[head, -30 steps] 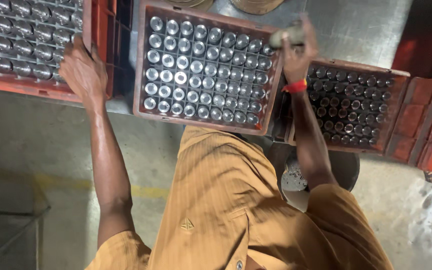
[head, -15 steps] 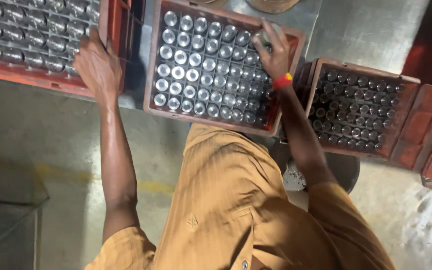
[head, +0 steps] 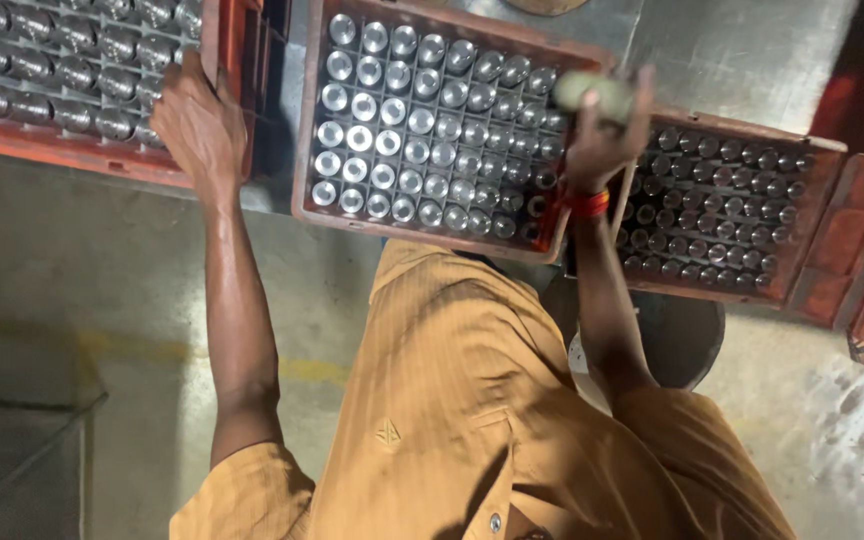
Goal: The person repeatedly picks up small metal caps from a container and places them into a red plastic tray, arranging them in rows. The person also uses a cylindrical tool to press down on the caps in the tray.
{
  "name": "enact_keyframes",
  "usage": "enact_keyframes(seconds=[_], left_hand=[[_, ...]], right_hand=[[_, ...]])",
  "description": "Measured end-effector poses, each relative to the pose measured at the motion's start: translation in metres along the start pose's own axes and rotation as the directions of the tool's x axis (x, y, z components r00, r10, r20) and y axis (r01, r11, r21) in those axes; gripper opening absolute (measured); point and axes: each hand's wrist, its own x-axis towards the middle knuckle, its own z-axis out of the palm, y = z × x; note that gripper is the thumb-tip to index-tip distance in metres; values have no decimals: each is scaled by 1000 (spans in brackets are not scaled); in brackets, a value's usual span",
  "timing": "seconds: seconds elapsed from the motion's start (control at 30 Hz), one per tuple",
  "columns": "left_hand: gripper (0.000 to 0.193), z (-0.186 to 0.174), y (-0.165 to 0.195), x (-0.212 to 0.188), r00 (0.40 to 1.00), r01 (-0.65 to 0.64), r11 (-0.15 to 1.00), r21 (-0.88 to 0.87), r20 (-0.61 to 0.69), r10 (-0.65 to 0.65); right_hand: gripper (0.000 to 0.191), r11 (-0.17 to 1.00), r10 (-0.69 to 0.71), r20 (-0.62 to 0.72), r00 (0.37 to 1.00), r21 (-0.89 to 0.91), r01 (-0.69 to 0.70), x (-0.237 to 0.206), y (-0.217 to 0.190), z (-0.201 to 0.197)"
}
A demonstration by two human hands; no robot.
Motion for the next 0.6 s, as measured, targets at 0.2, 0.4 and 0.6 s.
enact_keyframes(seconds=[0.2, 0.4, 0.6], left_hand=[[21, 6, -4, 0, 1000, -15, 1000, 4, 6, 15], [24, 9, -8, 1, 1000, -7, 1000, -27, 10, 7], [20, 10, -9, 1, 999, -37, 999, -37, -41, 35]], right_hand=[[45, 998, 59, 256, 965, -50, -48, -17, -19, -13], [42, 966, -2, 656, 755, -193, 170, -41, -44, -2], [42, 975, -164, 257, 952, -104, 196, -35, -28, -26]])
